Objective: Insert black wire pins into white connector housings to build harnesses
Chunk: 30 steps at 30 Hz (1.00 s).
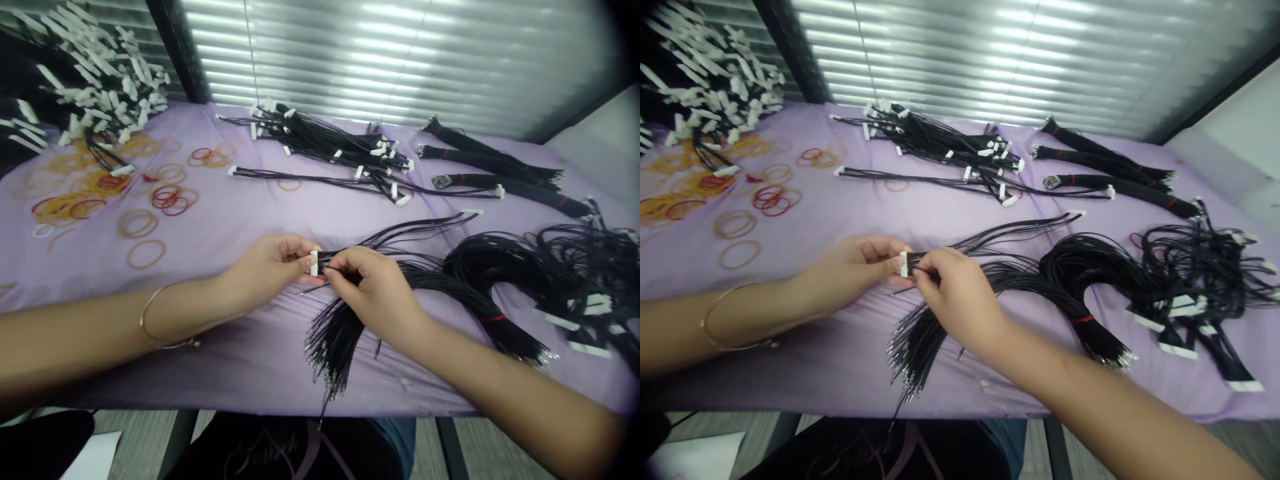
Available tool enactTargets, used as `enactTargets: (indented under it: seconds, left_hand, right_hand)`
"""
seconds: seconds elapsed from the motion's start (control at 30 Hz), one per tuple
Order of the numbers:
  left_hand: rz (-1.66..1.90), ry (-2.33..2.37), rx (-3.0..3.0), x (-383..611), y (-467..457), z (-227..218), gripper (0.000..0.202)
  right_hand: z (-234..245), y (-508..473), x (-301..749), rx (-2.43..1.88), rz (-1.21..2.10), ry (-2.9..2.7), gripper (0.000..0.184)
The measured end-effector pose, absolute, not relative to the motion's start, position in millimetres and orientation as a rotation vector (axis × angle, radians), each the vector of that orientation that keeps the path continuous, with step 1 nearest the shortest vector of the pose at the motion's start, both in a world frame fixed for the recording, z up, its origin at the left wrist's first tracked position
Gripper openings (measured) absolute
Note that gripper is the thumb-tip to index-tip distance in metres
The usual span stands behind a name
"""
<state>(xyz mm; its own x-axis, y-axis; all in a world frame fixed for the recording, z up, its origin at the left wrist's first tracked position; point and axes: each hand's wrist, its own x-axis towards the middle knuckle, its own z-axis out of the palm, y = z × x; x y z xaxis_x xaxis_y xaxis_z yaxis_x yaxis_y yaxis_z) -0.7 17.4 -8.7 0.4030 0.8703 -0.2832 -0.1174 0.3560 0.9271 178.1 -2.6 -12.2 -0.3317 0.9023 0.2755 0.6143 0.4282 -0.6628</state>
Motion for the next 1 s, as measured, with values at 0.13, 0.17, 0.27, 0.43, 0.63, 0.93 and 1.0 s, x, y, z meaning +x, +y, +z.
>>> enactTargets:
  seconds: [0.13,0.17,0.27,0.43,0.63,0.93,1.0]
  left_hand:
    - [0.751,0.957,0.986,0,18,-9,0.003]
    - [0.75,0.952,0.981,0,18,-9,0.002]
    - [0.757,0.901,0.976,-2,19,-11,0.005]
    - [0.793,0.803,1.008,-8,21,-17,0.016]
    - [0.807,0.774,1.053,-9,22,-19,0.019]
    - [0.802,0.845,1.034,-10,21,-13,0.018]
    - [0.8,0.851,1.013,-9,20,-12,0.019]
  right_hand:
    - [-12,-2,176,-1.306,0.636,-2.056,0.01]
    - [-12,-2,176,-1.307,0.637,-2.056,0.011]
    - [-12,1,177,-1.274,0.602,-2.067,0.01]
    - [-13,4,183,-1.1,0.412,-2.13,0.008]
    - [-10,3,191,-0.991,0.329,-2.228,0.01]
    - [-2,3,194,-0.949,0.067,-2.206,0.015]
    - [-3,3,194,-0.986,0.064,-2.221,0.013]
